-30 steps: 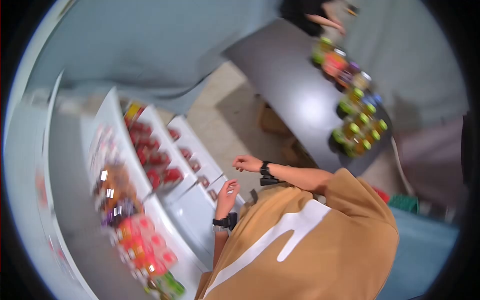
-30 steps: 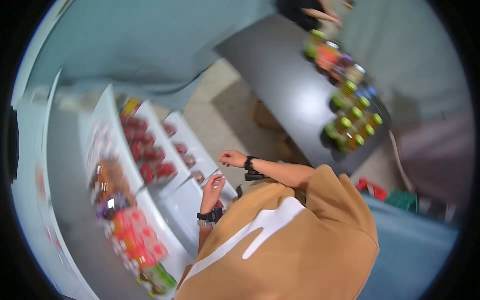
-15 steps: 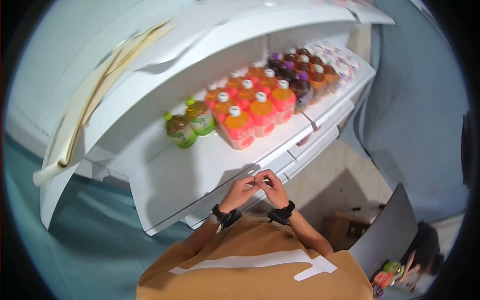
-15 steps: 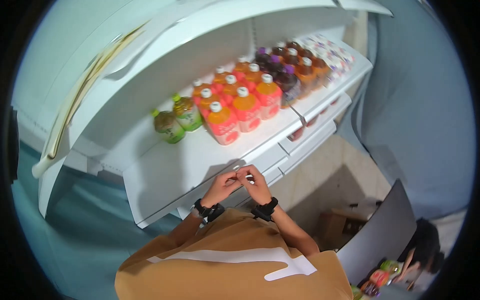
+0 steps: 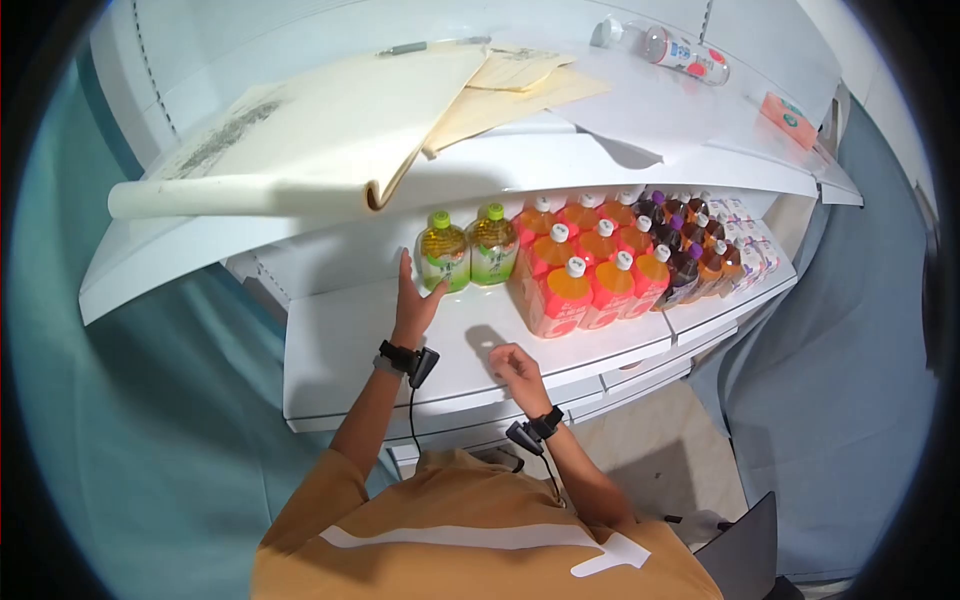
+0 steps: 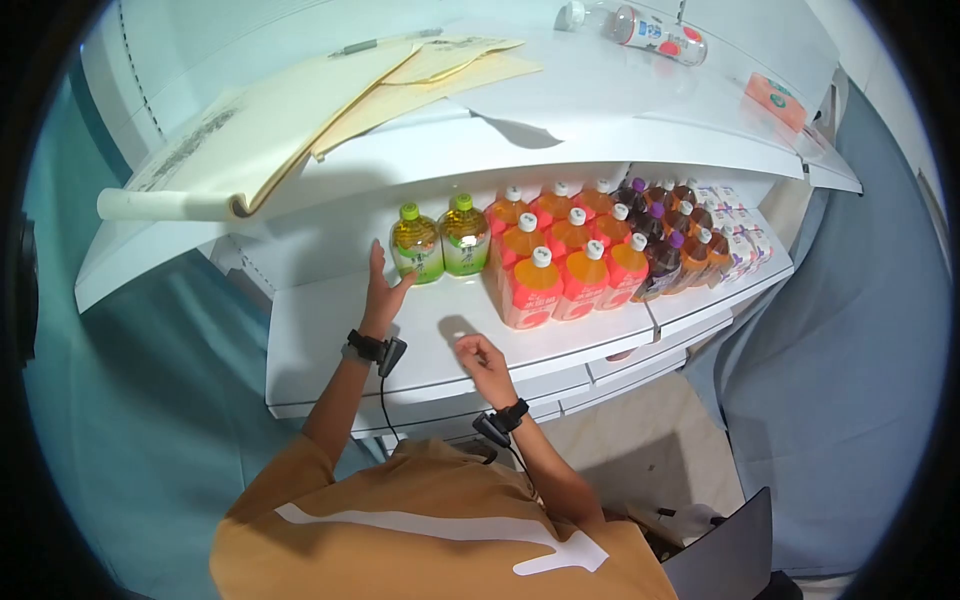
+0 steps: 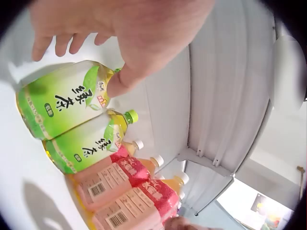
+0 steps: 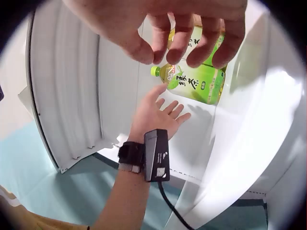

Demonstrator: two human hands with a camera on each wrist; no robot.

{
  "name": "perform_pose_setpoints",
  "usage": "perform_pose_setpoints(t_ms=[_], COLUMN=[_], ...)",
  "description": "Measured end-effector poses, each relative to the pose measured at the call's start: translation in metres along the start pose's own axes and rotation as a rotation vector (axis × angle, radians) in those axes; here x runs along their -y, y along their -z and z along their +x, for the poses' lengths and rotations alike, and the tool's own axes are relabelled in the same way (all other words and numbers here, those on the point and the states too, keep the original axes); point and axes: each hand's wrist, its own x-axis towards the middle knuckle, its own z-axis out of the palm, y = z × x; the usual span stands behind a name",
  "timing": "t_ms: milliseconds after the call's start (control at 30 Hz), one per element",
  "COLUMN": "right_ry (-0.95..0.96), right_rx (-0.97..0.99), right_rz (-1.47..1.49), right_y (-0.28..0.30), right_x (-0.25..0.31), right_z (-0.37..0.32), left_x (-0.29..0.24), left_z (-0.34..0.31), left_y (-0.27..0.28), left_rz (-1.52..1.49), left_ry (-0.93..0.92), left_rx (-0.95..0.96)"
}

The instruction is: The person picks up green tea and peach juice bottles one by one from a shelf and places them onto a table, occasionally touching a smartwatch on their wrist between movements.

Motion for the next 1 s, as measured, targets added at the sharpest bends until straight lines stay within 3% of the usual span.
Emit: perform_pose_setpoints(t_ms=[100, 133, 267, 367, 467, 533, 600, 667, 800, 833, 1000], right_ry=[0.017, 0.012, 0.014, -0.001, -0.008, 0.046, 0.074, 0.001, 0.151, 0.19, 0.338], right_rx=[0.013, 0.001, -0.1, -0.229, -0.291, -0.272, -0.251, -0.207, -0.244, -0.265, -0.25], right_rz=[0.075, 0.095, 0.162, 0.104, 0.045, -0.018, -0.025, -0.033, -0.082, -0.164, -0.14], right_y=[0.001, 0.003, 0.012, 0.019, 0.019, 0.015, 0.007, -0.001, -0.021, -0.025, -0.038], right_x=[-0.002, -0.004, -0.004, -0.01, -0.009, -0.01, -0.002, 0.016, 0.033, 0.043, 0.053], right_z=[-0.007, -0.008, -0.022, -0.029, -0.028, -0.02, -0.01, -0.003, 0.014, 0.016, 0.026], left_x=[0.006, 0.015, 0.023, -0.002, 0.025, 0.02, -0.03, -0.036, -0.067, -0.083, -0.097], left_z=[0.028, 0.035, 0.042, 0.041, 0.044, 0.034, 0.01, -0.014, -0.069, -0.079, -0.099], left_y=[-0.008, -0.014, -0.029, -0.014, -0.008, -0.002, 0.007, 0.008, 0.017, 0.019, 0.021], left_rz=[-0.027, -0.257, -0.101, 0.14, 0.025, -0.076, -0.146, -0.068, 0.043, -0.123, -0.229], left_ry=[0.13, 0.117, -0.015, 0.077, 0.004, 0.012, 0.055, 0.054, 0.01, 0.172, 0.068], left_rx=[0.051, 0.088, -0.022, 0.024, 0.081, 0.134, 0.194, 0.186, 0.221, 0.27, 0.424])
